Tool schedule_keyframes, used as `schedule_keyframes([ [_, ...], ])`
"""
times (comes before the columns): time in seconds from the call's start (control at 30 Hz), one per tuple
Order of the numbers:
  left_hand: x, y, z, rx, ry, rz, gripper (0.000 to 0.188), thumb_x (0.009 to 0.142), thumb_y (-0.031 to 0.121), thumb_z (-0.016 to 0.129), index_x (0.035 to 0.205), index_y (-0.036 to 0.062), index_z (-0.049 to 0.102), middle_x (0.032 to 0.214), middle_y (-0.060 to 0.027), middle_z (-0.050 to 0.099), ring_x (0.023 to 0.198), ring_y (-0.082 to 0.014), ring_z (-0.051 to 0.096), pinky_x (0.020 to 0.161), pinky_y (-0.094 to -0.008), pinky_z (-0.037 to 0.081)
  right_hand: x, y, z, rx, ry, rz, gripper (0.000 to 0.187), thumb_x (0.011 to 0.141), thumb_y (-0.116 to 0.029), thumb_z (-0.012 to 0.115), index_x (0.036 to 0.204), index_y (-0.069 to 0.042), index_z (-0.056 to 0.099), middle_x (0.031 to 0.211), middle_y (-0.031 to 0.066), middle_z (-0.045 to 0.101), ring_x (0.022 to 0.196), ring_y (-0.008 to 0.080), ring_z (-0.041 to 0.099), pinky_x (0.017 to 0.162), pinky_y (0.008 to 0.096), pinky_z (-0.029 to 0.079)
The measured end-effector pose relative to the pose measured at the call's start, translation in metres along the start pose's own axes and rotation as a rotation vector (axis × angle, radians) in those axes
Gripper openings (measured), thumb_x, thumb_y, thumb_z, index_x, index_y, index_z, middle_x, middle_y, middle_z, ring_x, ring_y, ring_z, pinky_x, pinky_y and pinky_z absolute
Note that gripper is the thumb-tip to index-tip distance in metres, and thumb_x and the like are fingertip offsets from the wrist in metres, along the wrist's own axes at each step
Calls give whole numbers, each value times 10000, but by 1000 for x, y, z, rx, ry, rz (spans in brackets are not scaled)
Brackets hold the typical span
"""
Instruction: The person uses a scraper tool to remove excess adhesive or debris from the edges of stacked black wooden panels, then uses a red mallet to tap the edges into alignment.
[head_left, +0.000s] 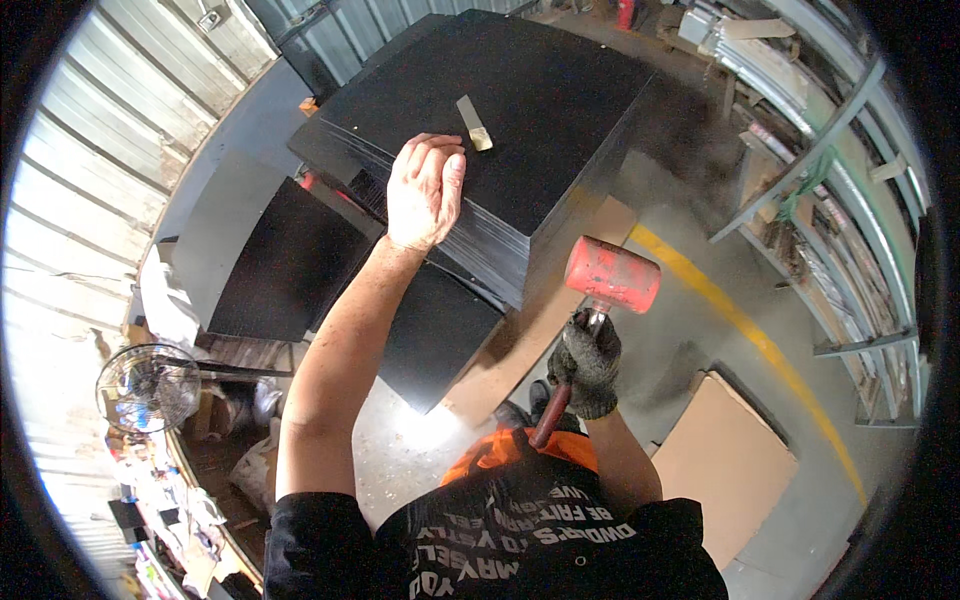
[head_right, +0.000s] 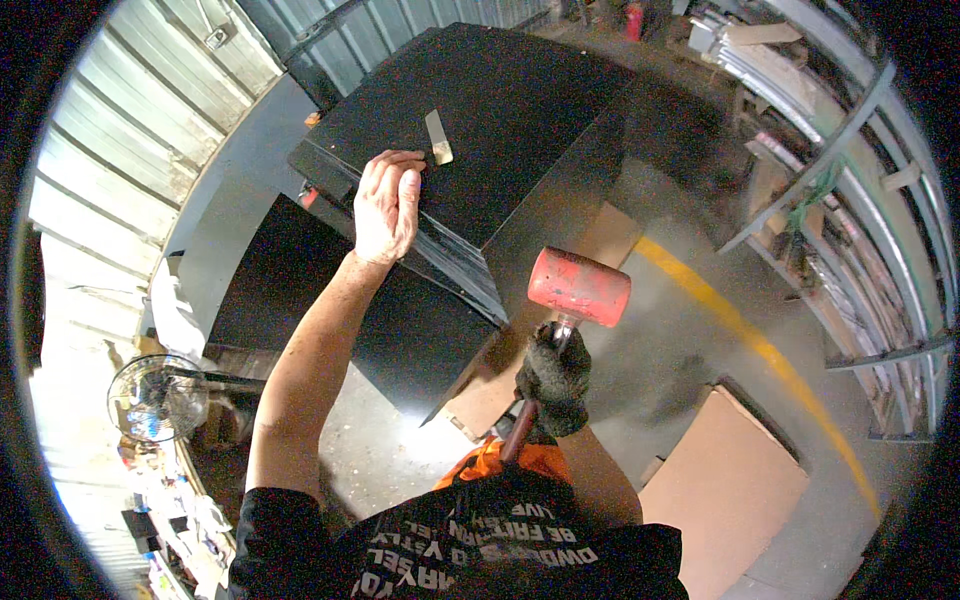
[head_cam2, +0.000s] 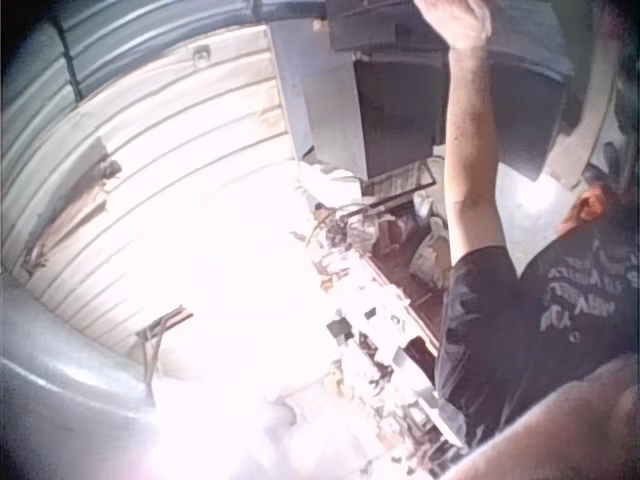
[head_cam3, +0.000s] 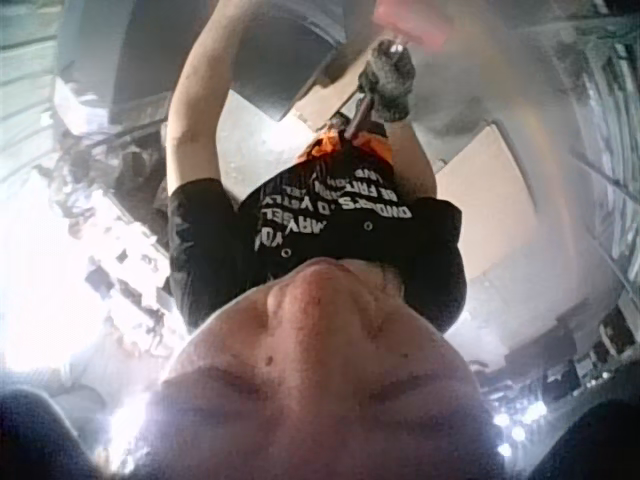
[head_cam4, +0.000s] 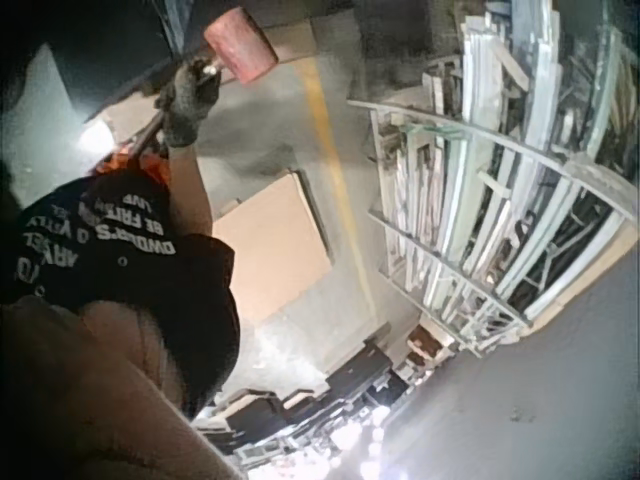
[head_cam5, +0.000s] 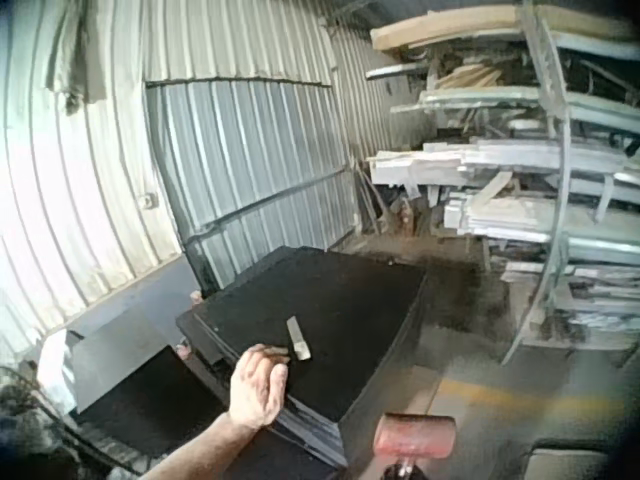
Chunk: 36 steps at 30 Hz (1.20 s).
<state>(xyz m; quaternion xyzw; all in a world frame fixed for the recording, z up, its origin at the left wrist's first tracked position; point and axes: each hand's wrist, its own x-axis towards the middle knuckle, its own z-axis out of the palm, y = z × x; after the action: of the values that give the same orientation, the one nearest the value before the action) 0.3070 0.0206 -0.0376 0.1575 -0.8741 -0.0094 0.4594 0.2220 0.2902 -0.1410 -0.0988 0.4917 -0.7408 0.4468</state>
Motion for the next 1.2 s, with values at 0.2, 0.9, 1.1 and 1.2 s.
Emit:
schedule_keyframes([
  [0.2, -6, -8, 13, 30, 46, 15, 140, 904, 79, 516, 876, 6, 633, 985, -111, 654, 955, -286, 590, 875, -383, 452, 12, 30, 3, 365, -93, 104, 93, 914, -150, 609, 962, -135, 531, 551, -19, 449, 383, 115, 426, 360, 278, 376],
  [0.9, -12, -14, 39, -6, 251, 47, 230, 947, 143, 417, 881, 44, 614, 951, -88, 651, 904, -275, 581, 851, -392, 399, 13, 73, 52, 777, -33, -112, 308, 983, -376, 443, 1039, -102, 573, 710, 30, 581, 471, 177, 555, 401, 321, 468],
  [1.1, -11, -15, 36, 44, 220, 40, 238, 950, 154, 408, 894, 42, 611, 941, -89, 647, 892, -284, 577, 852, -397, 401, 21, 69, 42, 648, 93, -155, 321, 980, -392, 444, 1000, -108, 592, 656, 30, 575, 469, 174, 551, 396, 301, 453],
  [1.2, -11, -20, 39, 37, 243, 80, 215, 934, 157, 435, 893, 26, 600, 860, -93, 617, 857, -265, 573, 836, -393, 402, 17, 68, 48, 434, 104, -208, 322, 977, -397, 441, 982, -114, 594, 656, 33, 574, 457, 178, 535, 403, 318, 458],
])
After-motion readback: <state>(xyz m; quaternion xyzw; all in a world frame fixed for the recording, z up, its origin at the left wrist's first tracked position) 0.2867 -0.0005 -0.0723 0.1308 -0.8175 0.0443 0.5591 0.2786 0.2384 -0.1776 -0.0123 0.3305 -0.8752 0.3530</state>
